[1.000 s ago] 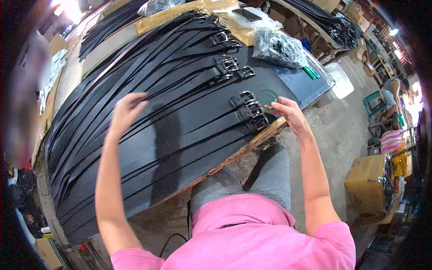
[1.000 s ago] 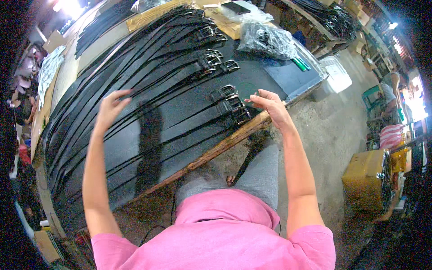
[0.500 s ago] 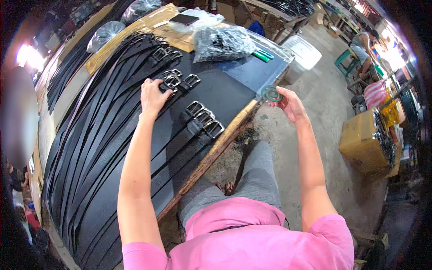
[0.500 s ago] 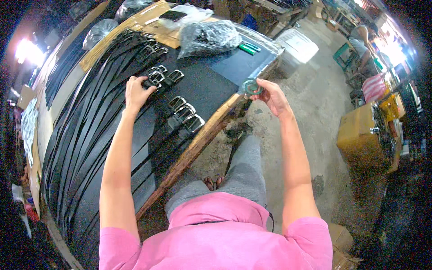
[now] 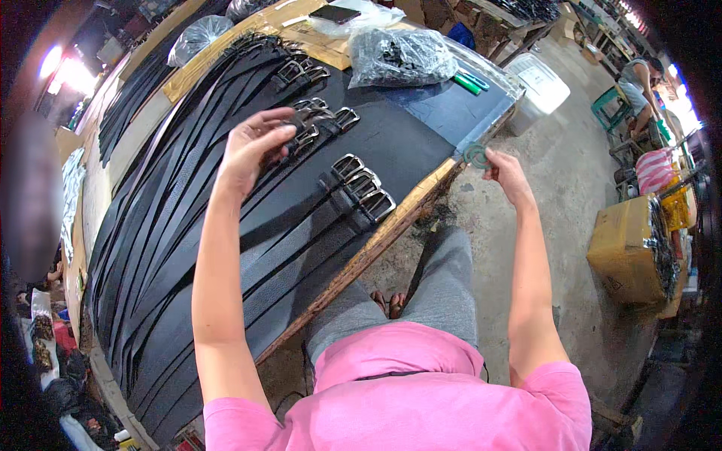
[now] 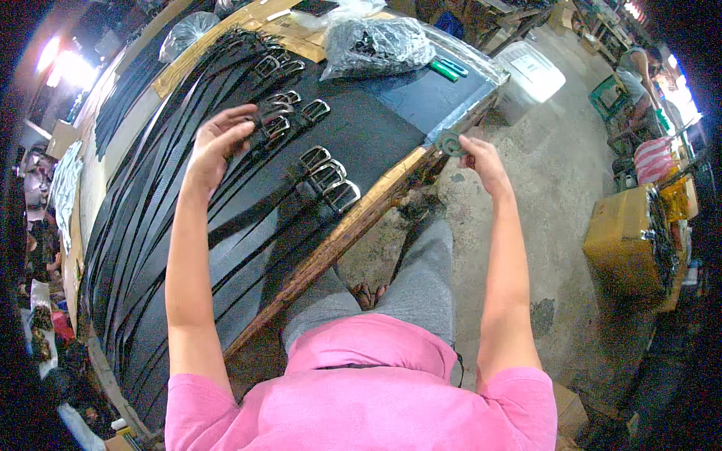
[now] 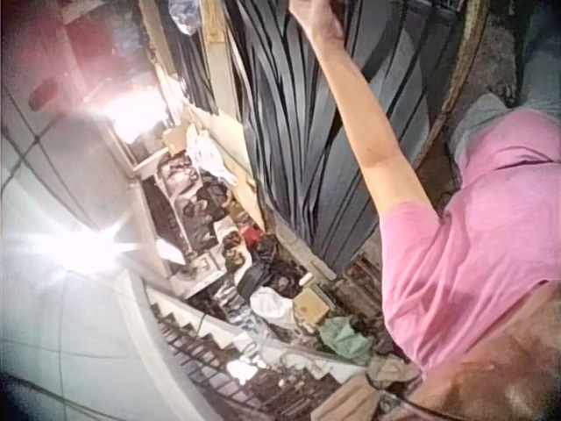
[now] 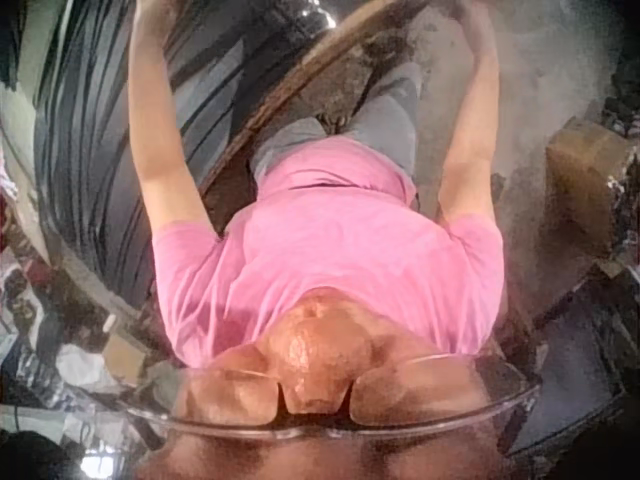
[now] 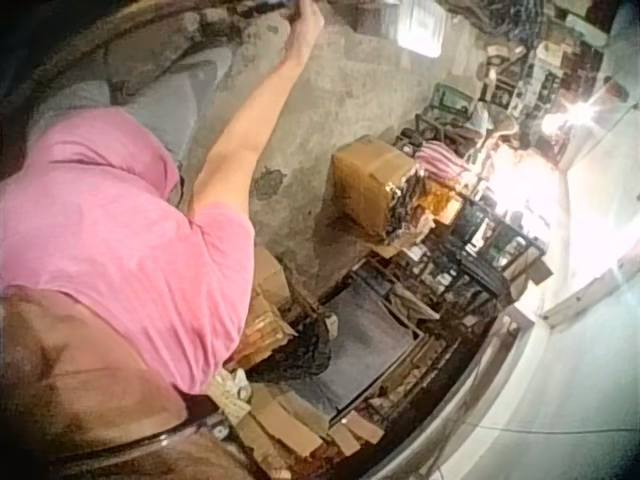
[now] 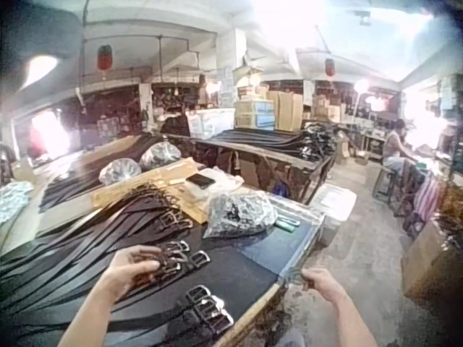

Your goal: Attaching hardware and buckles to leather belts at a workshop table.

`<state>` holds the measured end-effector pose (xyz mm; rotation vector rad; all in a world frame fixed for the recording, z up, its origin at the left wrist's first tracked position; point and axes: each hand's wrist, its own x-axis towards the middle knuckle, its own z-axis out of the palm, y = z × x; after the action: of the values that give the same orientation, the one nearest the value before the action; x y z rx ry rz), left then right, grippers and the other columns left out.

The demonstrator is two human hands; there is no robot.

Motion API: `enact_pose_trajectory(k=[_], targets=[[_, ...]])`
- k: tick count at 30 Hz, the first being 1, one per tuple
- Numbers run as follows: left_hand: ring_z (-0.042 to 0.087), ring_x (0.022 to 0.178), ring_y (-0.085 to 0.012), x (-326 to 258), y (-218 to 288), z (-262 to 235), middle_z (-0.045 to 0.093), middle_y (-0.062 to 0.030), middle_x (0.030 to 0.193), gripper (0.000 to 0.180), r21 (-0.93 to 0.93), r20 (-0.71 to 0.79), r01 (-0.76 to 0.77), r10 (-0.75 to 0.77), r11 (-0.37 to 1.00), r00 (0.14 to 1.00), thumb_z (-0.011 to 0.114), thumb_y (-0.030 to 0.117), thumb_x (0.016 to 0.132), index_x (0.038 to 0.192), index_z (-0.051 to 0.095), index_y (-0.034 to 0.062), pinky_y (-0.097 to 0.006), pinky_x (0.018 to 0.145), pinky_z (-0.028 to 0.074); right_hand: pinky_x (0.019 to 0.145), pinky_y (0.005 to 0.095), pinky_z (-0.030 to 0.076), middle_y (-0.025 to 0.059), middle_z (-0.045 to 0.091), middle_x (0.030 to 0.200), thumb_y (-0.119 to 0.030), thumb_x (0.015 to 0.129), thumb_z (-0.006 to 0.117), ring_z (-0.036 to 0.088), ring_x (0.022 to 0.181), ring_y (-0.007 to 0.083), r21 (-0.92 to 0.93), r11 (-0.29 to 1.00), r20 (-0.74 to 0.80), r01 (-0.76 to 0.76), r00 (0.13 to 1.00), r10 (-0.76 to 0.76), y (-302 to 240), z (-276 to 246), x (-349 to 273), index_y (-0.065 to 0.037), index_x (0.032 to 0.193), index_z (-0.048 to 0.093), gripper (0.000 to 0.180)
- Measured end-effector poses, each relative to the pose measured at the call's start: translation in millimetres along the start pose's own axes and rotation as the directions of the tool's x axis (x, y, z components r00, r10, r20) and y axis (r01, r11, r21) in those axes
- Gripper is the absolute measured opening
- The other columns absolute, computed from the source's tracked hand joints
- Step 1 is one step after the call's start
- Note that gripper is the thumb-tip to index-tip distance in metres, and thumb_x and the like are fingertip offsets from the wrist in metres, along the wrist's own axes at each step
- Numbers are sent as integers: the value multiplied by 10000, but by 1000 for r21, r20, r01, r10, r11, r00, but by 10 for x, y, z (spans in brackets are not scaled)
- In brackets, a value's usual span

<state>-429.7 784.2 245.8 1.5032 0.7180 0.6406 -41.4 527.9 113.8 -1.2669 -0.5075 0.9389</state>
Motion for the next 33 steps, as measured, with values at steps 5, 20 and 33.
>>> enact_pose_trajectory(k=[5, 20, 33], targets=[[574, 758, -71, -391, -321, 529, 654, -35, 976, 429, 75, 168, 17, -29, 997, 985, 763, 92, 763, 1167, 641, 14, -214, 649, 474, 669, 283, 509, 6, 617, 757, -287, 926, 623, 546, 594, 100, 100, 994, 41, 43, 998, -47, -37, 212, -214, -38, 953, 645, 252], [530, 1084, -293, -972, -822, 741, 598, -116, 1141, 375, 694, -81, -316, 506, 647, 858, 804, 139, 685, 1024, 678, 43, -381, 948, 424, 688, 269, 536, 53, 683, 821, -134, 910, 645, 675, 727, 143, -1, 988, 209, 156, 966, -152, -212, 1428, -853, -25, 875, 652, 114], [520, 854, -225, -695, -777, 1080, 549, -35, 864, 187, 804, -101, -303, 620, 511, 778, 782, 164, 694, 843, 705, 84, -355, 748, 398, 698, 216, 505, 30, 629, 780, -156, 928, 631, 613, 753, 79, 10, 954, 129, 300, 946, -298, 97, 2189, -822, -36, 737, 548, 241]])
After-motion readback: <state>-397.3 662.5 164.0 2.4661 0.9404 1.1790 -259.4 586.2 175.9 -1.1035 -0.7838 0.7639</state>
